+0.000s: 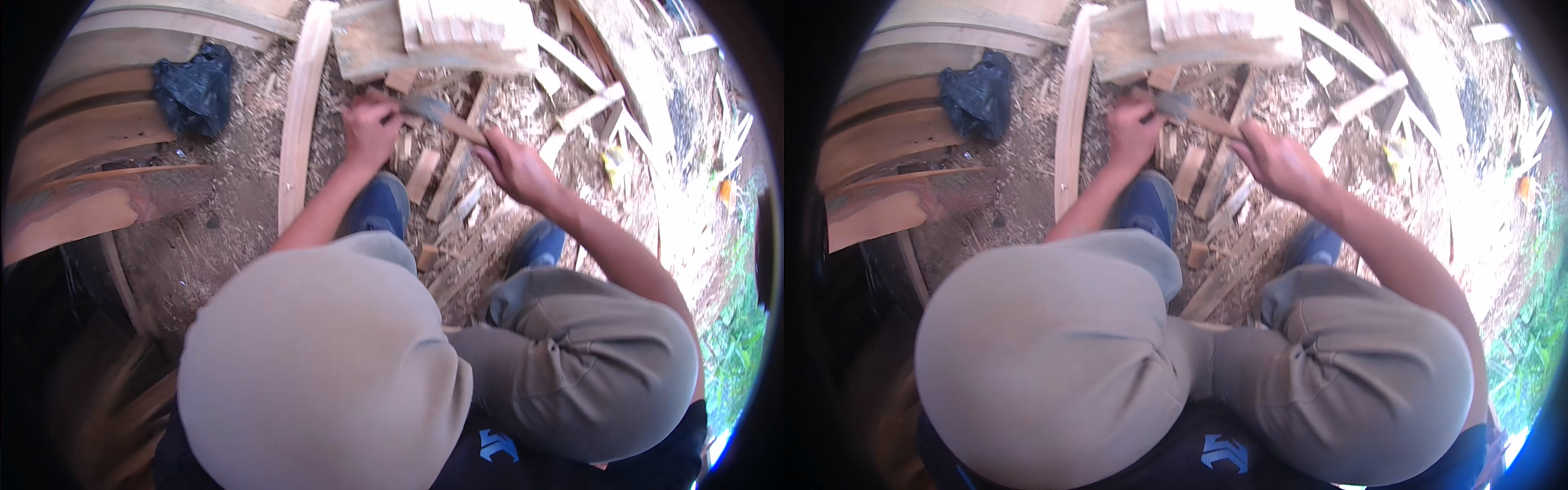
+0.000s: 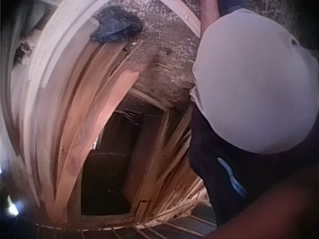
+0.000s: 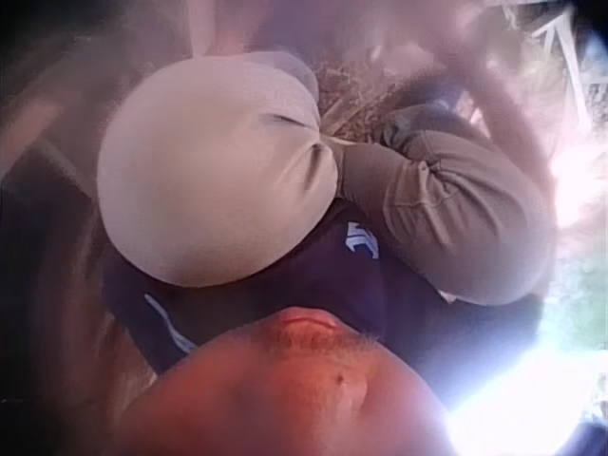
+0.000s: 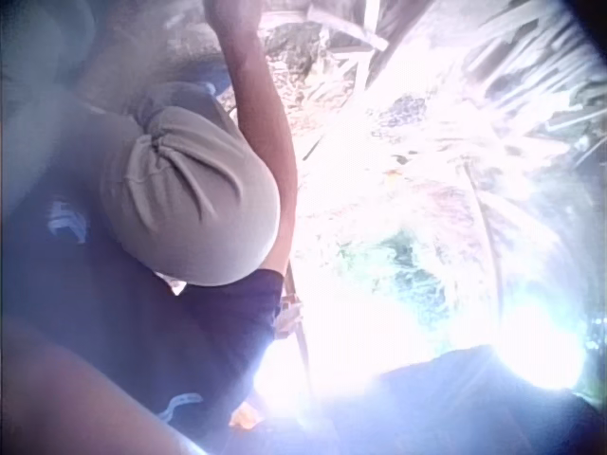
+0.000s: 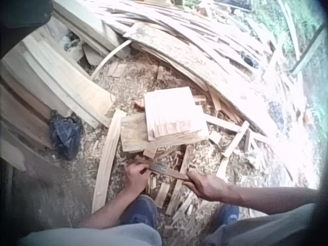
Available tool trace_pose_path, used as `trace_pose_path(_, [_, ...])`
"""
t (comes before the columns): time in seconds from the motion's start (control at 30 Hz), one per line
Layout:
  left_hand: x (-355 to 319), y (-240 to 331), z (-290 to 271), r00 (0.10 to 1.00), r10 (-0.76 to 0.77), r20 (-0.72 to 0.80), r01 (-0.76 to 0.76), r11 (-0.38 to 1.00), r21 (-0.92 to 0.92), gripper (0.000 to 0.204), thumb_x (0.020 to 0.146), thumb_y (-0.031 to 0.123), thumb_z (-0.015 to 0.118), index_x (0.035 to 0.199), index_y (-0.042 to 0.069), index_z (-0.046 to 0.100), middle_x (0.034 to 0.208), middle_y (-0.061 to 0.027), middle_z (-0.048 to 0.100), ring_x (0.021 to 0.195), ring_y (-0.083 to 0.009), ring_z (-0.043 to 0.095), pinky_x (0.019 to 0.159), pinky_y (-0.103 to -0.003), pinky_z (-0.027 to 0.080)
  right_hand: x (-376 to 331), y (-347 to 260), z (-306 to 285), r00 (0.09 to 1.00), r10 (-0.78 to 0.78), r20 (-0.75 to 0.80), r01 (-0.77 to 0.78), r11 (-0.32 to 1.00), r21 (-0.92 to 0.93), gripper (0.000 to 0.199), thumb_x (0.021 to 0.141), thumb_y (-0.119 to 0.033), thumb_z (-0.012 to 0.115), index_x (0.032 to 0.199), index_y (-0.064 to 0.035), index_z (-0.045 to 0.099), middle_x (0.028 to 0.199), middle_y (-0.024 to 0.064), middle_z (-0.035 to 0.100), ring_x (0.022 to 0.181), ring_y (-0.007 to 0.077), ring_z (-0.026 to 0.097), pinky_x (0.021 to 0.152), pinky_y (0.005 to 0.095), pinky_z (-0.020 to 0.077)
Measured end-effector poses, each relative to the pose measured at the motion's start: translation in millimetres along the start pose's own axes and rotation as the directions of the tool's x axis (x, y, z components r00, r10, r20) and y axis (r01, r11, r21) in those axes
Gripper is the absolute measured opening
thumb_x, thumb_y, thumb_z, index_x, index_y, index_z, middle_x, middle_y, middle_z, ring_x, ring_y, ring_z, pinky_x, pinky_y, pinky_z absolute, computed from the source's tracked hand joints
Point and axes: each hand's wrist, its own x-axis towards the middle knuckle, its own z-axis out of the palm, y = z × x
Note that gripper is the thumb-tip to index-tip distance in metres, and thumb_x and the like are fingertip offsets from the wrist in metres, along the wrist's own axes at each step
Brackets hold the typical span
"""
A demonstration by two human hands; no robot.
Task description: The person assembles a small wooden structure by placing thin wooden slats onto a base and securing them with nails using a hammer. The person repeatedly picks up slats, aligns them, and hammers nails to fasten them.
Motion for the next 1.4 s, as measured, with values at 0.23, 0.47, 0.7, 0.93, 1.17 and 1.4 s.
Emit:
trace_pose_path(0.23, [26,35,-63,0.964,-0.128,-0.233,0.08,0.975,-0.208,0.008,0.087,0.005,0.078,0.094,0.008,0.077,0.095,-0.0051,0.078,0.079,-0.0154,0.072,0.065,-0.029,0.054,-29,-30,-49,0.996,-0.084,-0.008,0.085,0.996,0.019,0.028,0.106,-0.029,0.056,0.119,-0.0047,0.053,0.084,0.0214,0.069,0.074,0.0424,0.07,0.063,0.0511,0.0542])
trace_pose_path(0.47, [105,18,-89,0.974,-0.055,-0.218,0.023,0.989,-0.146,0.01,0.088,0.011,0.08,0.098,0.009,0.079,0.095,-0.0048,0.079,0.069,-0.0111,0.069,0.063,-0.027,0.051,7,-112,-122,0.997,-0.042,0.065,0.045,0.998,-0.032,0.025,0.107,-0.028,0.054,0.114,-0.004,0.054,0.076,0.0186,0.064,0.067,0.0389,0.066,0.063,0.0475,0.0497])
trace_pose_path(0.7, [114,-5,-61,0.949,0.068,-0.307,-0.1,0.991,-0.088,0.007,0.08,0.018,0.085,0.085,0.016,0.08,0.086,0.0008,0.074,0.081,-0.0223,0.066,0.077,-0.037,0.046,63,-156,-130,0.993,0.027,-0.112,-0.044,0.986,-0.158,0.027,0.108,-0.028,0.054,0.107,-0.001,0.056,0.072,0.021,0.064,0.067,0.0388,0.065,0.063,0.0478,0.047])
trace_pose_path(0.93, [105,-4,-47,0.923,-0.079,-0.376,0.04,0.993,-0.109,0.007,0.08,0.021,0.085,0.085,0.017,0.08,0.079,0.0024,0.07,0.081,-0.0193,0.062,0.077,-0.038,0.041,87,-140,-101,0.99,0.047,-0.136,-0.068,0.986,-0.153,0.028,0.107,-0.028,0.055,0.1,-0.0006,0.051,0.07,0.0253,0.063,0.066,0.0466,0.065,0.059,0.0517,0.0455])
trace_pose_path(1.17, [105,-1,-50,0.911,-0.027,-0.411,0.006,0.999,-0.054,0.009,0.083,0.016,0.083,0.085,0.007,0.079,0.079,-0.0049,0.073,0.075,-0.0204,0.066,0.07,-0.034,0.051,84,-120,-75,0.976,-0.152,-0.154,0.122,0.974,-0.189,0.024,0.107,-0.024,0.055,0.105,-0.002,0.047,0.074,0.0281,0.064,0.069,0.0516,0.063,0.06,0.0569,0.0445])
trace_pose_path(1.4, [108,-2,-50,0.916,-0.049,-0.398,-0.01,0.99,-0.144,0.01,0.084,0.016,0.083,0.084,0.007,0.08,0.079,-0.0063,0.073,0.073,-0.0202,0.069,0.069,-0.034,0.052,78,-138,-76,0.976,-0.093,-0.196,0.069,0.99,-0.124,0.025,0.107,-0.023,0.054,0.104,-0.0006,0.044,0.078,0.0306,0.065,0.072,0.053,0.063,0.063,0.0582,0.0467])
